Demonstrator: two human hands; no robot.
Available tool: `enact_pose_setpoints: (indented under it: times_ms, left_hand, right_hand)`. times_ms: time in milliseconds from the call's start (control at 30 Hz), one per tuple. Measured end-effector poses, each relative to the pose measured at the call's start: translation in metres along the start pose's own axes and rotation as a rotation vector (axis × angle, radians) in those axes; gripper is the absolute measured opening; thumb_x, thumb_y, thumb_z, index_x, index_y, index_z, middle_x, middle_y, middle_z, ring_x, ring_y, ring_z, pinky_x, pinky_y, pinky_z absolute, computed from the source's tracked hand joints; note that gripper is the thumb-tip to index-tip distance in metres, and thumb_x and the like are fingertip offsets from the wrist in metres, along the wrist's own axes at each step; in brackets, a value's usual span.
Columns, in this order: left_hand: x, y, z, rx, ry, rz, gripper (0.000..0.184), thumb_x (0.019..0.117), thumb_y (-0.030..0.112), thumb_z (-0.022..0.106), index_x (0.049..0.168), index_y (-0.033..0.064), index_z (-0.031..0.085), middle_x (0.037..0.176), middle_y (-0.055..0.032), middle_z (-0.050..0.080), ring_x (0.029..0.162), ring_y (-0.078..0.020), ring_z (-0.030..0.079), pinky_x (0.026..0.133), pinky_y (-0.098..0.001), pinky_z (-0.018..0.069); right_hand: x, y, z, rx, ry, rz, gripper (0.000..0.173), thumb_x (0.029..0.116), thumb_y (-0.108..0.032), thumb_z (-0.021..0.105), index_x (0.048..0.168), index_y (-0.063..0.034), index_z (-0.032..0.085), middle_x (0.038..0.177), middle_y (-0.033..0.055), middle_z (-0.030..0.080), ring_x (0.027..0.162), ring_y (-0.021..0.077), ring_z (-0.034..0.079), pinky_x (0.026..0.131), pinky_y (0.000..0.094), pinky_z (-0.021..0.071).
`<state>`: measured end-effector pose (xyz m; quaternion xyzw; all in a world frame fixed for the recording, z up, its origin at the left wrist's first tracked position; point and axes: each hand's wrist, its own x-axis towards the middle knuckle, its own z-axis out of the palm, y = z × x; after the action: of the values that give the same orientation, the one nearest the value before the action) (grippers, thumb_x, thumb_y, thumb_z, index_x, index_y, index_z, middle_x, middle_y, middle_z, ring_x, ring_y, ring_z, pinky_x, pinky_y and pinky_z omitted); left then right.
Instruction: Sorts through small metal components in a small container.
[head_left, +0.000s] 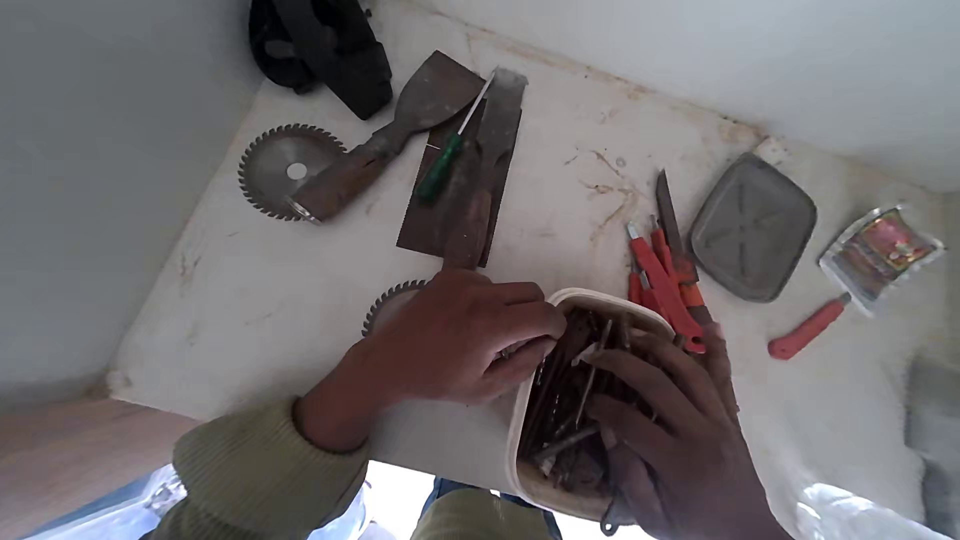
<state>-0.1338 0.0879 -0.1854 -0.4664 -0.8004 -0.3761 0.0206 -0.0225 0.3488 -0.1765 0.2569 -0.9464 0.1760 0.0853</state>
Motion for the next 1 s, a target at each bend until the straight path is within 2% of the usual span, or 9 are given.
enact_pose_setpoints:
  times_ms: [133, 200, 333, 467, 533, 633, 700, 833, 1000]
  left_hand:
    - [-0.001, 0.000, 0.000, 0.003, -0.007, 0.000, 0.021, 0.1004, 0.027, 0.055, 0.102, 0.0175, 0.073, 0.087, 0.0062, 0.068, 0.069, -0.0040, 0.061, 0.056, -0.0243, 0.0473]
    - [-0.001, 0.000, -0.001, 0.003, -0.014, -0.006, 0.021, 0.1005, 0.027, 0.055, 0.102, 0.0179, 0.073, 0.088, 0.0068, 0.068, 0.069, -0.0034, 0.061, 0.056, -0.0240, 0.0479]
    - [-0.001, 0.001, -0.002, -0.002, -0.021, -0.014, 0.020, 0.0997, 0.026, 0.055, 0.096, 0.0170, 0.072, 0.086, 0.0071, 0.067, 0.067, -0.0024, 0.059, 0.056, -0.0222, 0.0483]
    - [-0.001, -0.001, -0.001, -0.047, -0.013, -0.041, 0.021, 0.0995, 0.026, 0.056, 0.096, 0.0166, 0.074, 0.089, 0.0078, 0.069, 0.069, 0.0002, 0.060, 0.058, -0.0196, 0.0500]
    - [-0.001, -0.002, -0.001, -0.063, -0.005, -0.041, 0.019, 0.0993, 0.025, 0.056, 0.096, 0.0164, 0.073, 0.090, 0.0076, 0.069, 0.069, 0.0009, 0.059, 0.058, -0.0188, 0.0500]
    - [-0.001, -0.002, 0.000, -0.070, -0.004, -0.042, 0.019, 0.0989, 0.026, 0.057, 0.097, 0.0173, 0.074, 0.092, 0.0087, 0.070, 0.071, 0.0021, 0.060, 0.060, -0.0175, 0.0503]
    - [-0.001, -0.002, 0.000, -0.085, -0.002, -0.045, 0.019, 0.0986, 0.026, 0.057, 0.097, 0.0173, 0.074, 0.092, 0.0089, 0.070, 0.073, 0.0026, 0.061, 0.060, -0.0170, 0.0508]
    - [0.000, 0.000, 0.000, -0.082, 0.011, -0.066, 0.019, 0.0982, 0.027, 0.057, 0.096, 0.0177, 0.073, 0.086, 0.0102, 0.066, 0.069, 0.0031, 0.057, 0.058, -0.0165, 0.0486]
    - [0.000, -0.001, 0.005, -0.079, 0.053, -0.089, 0.019, 0.1002, 0.034, 0.057, 0.099, 0.0224, 0.072, 0.089, 0.0114, 0.067, 0.070, 0.0055, 0.057, 0.060, -0.0137, 0.0482]
  right_hand:
    - [-0.009, -0.009, -0.004, -0.007, 0.169, 0.070, 0.029, 0.1042, -0.040, 0.046, 0.111, -0.0303, 0.072, 0.146, -0.0057, 0.058, 0.151, 0.0276, 0.034, 0.122, 0.0712, 0.0074]
    - [-0.016, -0.020, -0.013, 0.014, 0.237, 0.250, 0.034, 0.1017, -0.050, 0.054, 0.127, -0.0316, 0.066, 0.154, -0.0055, 0.049, 0.153, 0.0211, 0.031, 0.126, 0.0611, 0.0127]
    - [-0.023, -0.056, -0.021, 0.264, 0.225, 0.654, 0.066, 0.0980, -0.036, 0.068, 0.146, 0.0044, 0.048, 0.158, 0.0285, 0.036, 0.149, 0.0231, 0.036, 0.120, 0.0350, 0.0354]
    - [-0.018, -0.071, -0.015, 0.352, 0.249, 0.702, 0.062, 0.0997, -0.029, 0.066, 0.144, 0.0115, 0.047, 0.156, 0.0315, 0.039, 0.148, 0.0204, 0.039, 0.120, 0.0302, 0.0368]
    - [-0.011, -0.080, -0.011, 0.358, 0.218, 0.698, 0.058, 0.1000, -0.025, 0.064, 0.141, 0.0134, 0.049, 0.154, 0.0328, 0.041, 0.148, 0.0254, 0.040, 0.120, 0.0341, 0.0372]
    - [-0.002, -0.093, 0.000, 0.149, 0.116, 0.694, 0.053, 0.1000, -0.026, 0.058, 0.141, 0.0075, 0.055, 0.154, 0.0320, 0.043, 0.148, 0.0420, 0.038, 0.124, 0.0572, 0.0277]
    - [0.003, -0.097, 0.002, -0.061, 0.040, 0.670, 0.053, 0.1029, -0.034, 0.053, 0.141, 0.0036, 0.057, 0.152, 0.0303, 0.047, 0.146, 0.0429, 0.041, 0.121, 0.0679, 0.0201]
    - [0.013, -0.102, 0.013, -0.103, 0.011, 0.657, 0.070, 0.1030, -0.055, 0.046, 0.144, 0.0021, 0.055, 0.153, 0.0335, 0.043, 0.146, 0.0514, 0.037, 0.118, 0.0686, 0.0259]
    - [0.038, -0.094, 0.031, -0.187, 0.041, 0.584, 0.091, 0.0957, -0.076, 0.032, 0.147, -0.0056, 0.056, 0.157, 0.0224, 0.046, 0.146, 0.0475, 0.040, 0.119, 0.0674, 0.0276]
